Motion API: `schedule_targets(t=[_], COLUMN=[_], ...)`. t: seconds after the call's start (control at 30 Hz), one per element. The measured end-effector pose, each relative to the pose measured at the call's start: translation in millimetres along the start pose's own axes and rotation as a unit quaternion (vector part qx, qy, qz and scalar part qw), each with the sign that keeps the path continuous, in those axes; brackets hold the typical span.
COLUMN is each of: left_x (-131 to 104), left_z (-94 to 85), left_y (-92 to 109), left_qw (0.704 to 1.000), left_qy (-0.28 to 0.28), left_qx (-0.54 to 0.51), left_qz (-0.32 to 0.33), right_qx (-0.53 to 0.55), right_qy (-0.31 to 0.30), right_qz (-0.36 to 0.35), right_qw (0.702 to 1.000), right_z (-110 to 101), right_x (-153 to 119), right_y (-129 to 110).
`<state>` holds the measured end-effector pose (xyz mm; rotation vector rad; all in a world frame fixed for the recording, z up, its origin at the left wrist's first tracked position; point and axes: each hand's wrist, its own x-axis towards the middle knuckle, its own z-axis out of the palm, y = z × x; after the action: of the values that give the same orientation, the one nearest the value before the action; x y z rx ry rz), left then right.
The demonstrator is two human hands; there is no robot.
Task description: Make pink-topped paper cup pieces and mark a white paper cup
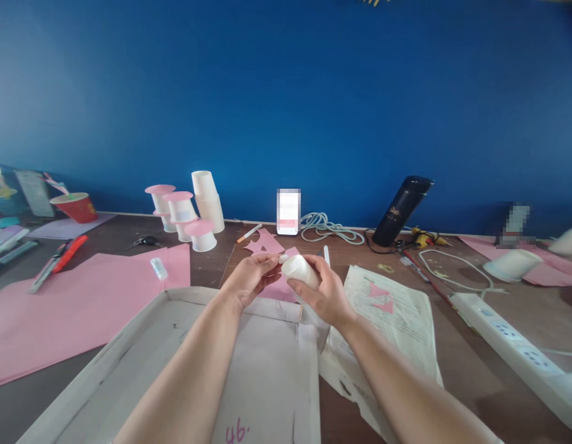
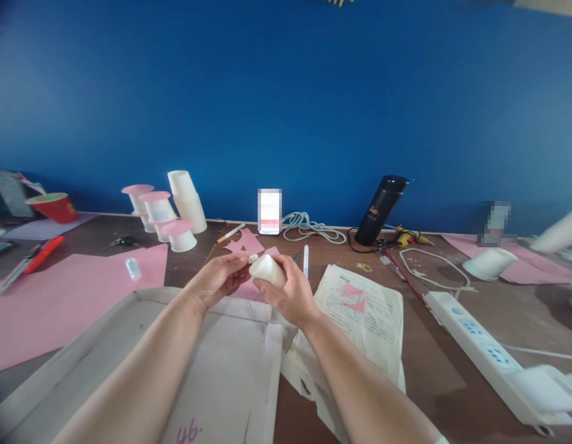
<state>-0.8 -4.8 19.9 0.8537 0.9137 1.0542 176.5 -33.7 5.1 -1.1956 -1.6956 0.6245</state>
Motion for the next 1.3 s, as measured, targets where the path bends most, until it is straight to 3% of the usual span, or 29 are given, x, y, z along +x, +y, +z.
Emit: schedule_targets(t=[0.23, 0.67, 0.9, 1.07, 1.3], left_x=[0, 8, 2, -2, -2], left_z=[-2.7, -11.2, -7.0, -2.2, -1.8], left_y=[1, -9, -1, 3, 3], left_qw=[0.999, 0.994, 0.98, 0.977, 0.969], left_qy=[-0.037, 0.007, 0.024, 0.031, 0.042], left_qx=[0.029, 0.113, 0.194, 0.204, 0.231], left_qz=[-0.002, 0.01, 0.043, 0.049, 0.072], right_qx=[0.043, 0.036, 0.019, 0.05, 0.171], right_qy=[-0.014, -0.039, -0.037, -0.055, -0.068], right_qz=[0.049, 0.024, 0.014, 0.056, 0.12], right_qw=[0.998, 0.998, 0.999, 0.996, 0.976], right_z=[-1, 0, 0, -1, -1], right_x=[0, -1, -1, 0, 3], right_y=[-4, -3, -3, -2, 2])
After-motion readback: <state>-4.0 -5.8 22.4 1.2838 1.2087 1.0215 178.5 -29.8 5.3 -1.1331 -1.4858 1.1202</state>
